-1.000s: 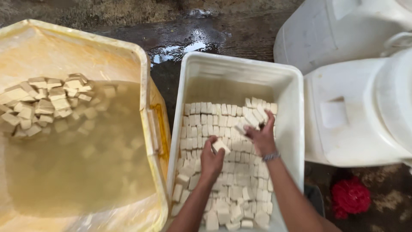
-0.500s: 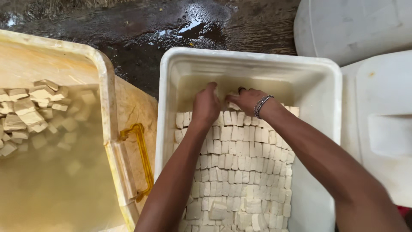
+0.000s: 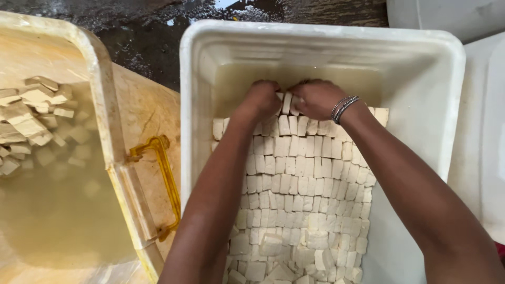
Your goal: The person sits between a large tub of water and a white plastic tub, picking tofu blocks one at a time from the water and arranging them in neat rows in the second tub. They occasionally reposition blocks and press rows into place, filling the tub with orderly layers of tofu.
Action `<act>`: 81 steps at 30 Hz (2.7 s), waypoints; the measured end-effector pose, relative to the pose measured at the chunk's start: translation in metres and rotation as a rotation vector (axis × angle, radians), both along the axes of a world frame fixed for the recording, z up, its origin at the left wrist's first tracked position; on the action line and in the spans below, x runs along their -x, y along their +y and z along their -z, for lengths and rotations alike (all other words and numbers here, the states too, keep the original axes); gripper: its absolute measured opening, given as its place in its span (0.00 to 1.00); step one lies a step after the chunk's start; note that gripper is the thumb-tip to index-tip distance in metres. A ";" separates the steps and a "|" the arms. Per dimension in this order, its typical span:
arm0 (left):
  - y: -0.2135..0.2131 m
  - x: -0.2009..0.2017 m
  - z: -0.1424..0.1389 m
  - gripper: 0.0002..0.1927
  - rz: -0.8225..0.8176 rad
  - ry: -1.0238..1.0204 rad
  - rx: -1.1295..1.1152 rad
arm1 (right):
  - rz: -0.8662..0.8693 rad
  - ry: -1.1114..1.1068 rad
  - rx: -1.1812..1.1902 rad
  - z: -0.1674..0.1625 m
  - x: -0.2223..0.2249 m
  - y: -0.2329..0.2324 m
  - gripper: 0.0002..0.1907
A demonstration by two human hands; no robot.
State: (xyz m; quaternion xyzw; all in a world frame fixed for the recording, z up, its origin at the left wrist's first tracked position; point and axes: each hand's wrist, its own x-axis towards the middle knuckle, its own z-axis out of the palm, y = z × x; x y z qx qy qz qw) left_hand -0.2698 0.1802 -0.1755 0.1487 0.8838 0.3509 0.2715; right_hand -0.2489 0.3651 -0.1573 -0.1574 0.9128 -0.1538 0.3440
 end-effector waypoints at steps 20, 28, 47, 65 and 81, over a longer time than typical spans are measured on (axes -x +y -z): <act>-0.011 -0.044 -0.068 0.18 -0.137 0.275 0.057 | 0.477 0.469 0.367 -0.053 -0.073 0.024 0.10; -0.087 -0.257 -0.135 0.18 -0.261 0.364 -0.115 | 0.430 0.286 0.245 -0.040 -0.260 0.027 0.11; -0.046 -0.467 -0.081 0.16 0.088 -0.045 0.315 | 1.057 0.104 -0.088 -0.058 -0.413 -0.059 0.27; -0.126 -0.408 -0.078 0.25 -0.220 -0.471 -0.167 | 0.887 0.408 -0.022 -0.043 -0.383 -0.083 0.26; -0.048 -0.477 -0.055 0.13 -0.036 -0.287 0.439 | 1.022 0.207 0.428 -0.031 -0.372 -0.050 0.22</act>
